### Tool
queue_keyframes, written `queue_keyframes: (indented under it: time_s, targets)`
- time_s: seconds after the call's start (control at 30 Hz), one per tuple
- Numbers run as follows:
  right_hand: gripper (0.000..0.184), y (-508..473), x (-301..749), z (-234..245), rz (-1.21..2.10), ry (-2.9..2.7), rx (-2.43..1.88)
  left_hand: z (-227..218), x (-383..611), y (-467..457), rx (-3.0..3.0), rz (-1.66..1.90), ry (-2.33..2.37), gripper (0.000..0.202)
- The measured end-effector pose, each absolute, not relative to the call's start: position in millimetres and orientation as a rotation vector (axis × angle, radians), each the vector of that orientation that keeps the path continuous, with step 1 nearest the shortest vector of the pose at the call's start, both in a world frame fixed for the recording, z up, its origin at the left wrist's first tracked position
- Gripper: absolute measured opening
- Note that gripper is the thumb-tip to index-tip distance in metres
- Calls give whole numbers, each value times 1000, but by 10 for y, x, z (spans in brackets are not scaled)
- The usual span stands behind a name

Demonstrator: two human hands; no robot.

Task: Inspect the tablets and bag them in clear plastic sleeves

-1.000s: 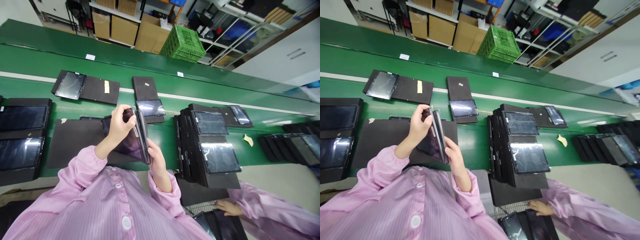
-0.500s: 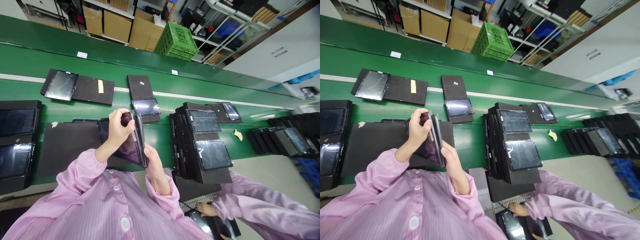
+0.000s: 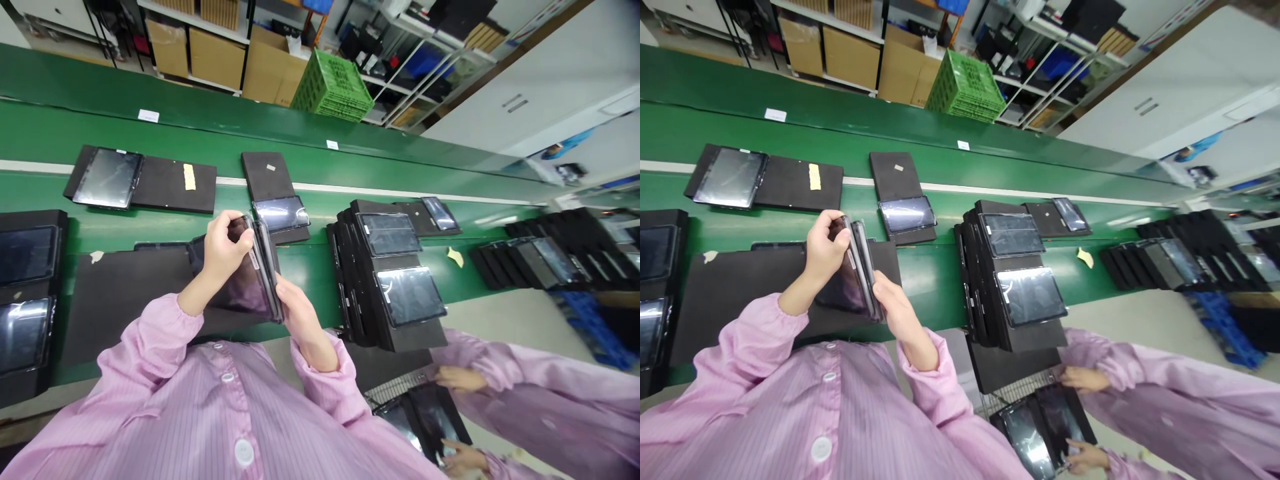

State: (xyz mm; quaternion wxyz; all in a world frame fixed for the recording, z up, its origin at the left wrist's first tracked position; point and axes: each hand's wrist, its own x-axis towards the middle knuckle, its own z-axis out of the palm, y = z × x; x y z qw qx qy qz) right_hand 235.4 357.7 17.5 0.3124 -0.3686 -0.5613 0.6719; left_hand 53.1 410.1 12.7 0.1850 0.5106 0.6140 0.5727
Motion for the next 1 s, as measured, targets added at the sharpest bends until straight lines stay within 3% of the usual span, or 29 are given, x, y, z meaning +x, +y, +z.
queue_keyframes:
  time_s: [0.13, 0.3, 0.6, 1.0]
  targets:
    - [53, 3637, 2439, 166, 1740, -1560, -908, 191, 478, 4145, 1530, 1551, 1773, 24]
    - [57, 3686, 2475, 308, 1956, -1458, -892, 213, 486, 4204, 1598, 1524, 1781, 22]
    - [39, 3849, 2505, 414, 2088, -1362, -805, 133, 534, 4316, 1536, 1539, 1786, 23]
    - [43, 3866, 2490, 414, 2192, -1180, -826, 117, 523, 4321, 1503, 1521, 1809, 21]
